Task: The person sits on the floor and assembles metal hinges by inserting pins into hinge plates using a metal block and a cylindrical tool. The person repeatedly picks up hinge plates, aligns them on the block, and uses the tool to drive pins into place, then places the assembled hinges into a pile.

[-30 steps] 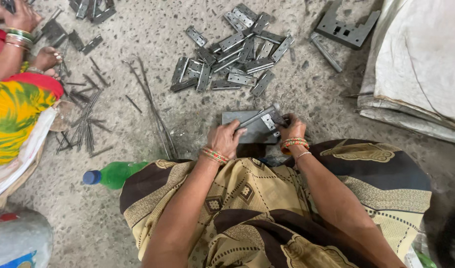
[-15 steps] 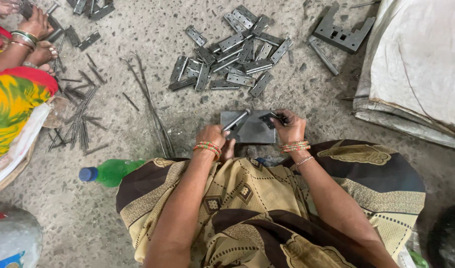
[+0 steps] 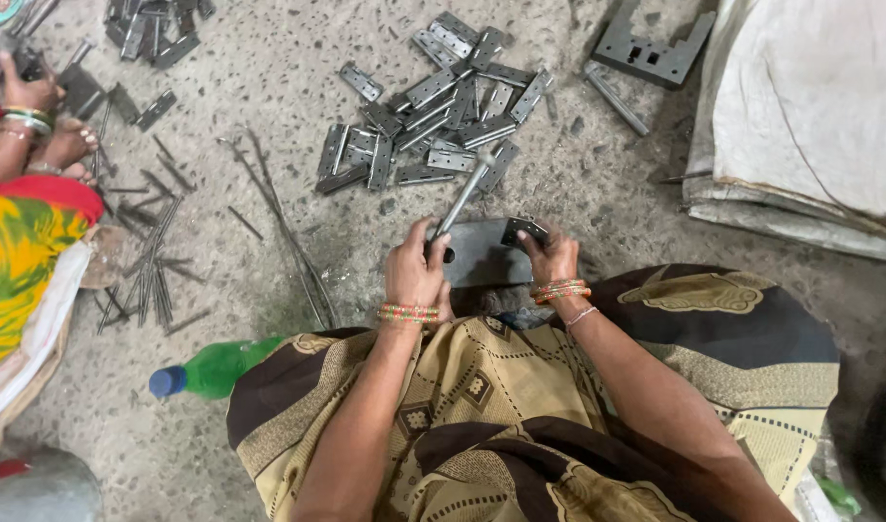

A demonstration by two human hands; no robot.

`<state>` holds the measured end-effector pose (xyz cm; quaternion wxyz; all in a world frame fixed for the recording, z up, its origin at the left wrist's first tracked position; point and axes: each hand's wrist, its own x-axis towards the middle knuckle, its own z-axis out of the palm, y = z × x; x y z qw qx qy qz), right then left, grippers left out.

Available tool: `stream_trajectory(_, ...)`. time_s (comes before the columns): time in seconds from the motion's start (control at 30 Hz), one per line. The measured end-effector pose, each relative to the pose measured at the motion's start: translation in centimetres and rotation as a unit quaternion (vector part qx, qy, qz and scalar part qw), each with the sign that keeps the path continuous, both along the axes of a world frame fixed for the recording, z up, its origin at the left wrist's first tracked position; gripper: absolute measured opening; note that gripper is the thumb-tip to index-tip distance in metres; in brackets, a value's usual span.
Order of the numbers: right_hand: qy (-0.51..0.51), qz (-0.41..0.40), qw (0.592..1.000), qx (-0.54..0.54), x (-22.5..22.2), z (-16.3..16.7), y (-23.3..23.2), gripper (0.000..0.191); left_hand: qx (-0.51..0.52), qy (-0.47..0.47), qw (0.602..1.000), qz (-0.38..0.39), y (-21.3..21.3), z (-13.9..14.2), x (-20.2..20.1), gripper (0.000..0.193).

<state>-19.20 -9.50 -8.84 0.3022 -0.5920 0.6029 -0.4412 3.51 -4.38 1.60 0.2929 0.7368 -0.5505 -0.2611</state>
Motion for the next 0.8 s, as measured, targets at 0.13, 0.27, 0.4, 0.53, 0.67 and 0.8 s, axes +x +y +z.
stream_trajectory(0.13,-0.005,0.022,0.999,0.034,1.2,-0.8,-0.2,0.023,-0.336,0.059,0.938,-0.058,1.8,1.4,-2.5,0.037)
stream_trajectory(0.27,-0.039,0.057,0.995,-0.078,1.8,-1.0,0.0,0.022,-0.242,-0.104,0.959,-0.104,2.1,-0.3,-4.3,0.04)
stream_trajectory(0.4,0.04,0.059,0.997,-0.007,2.0,-0.8,0.2,0.02,0.065,-0.147,0.982,-0.095,1.5,-1.6,-4.3,0.038)
stream_trajectory(0.53,0.009,0.059,0.997,-0.047,2.3,-0.7,0.3,0.023,-0.141,-0.092,0.983,-0.075,2.1,-0.9,-3.2,0.037)
stream_trajectory(0.67,0.018,0.065,0.997,-0.044,2.3,-1.2,0.2,0.026,-0.32,-0.035,0.945,-0.064,3.1,-0.2,-3.0,0.037)
stream_trajectory(0.8,0.029,0.078,0.996,-0.021,2.0,-0.4,0.1,0.026,-0.064,-0.158,0.976,-0.133,1.6,-0.4,-3.8,0.048)
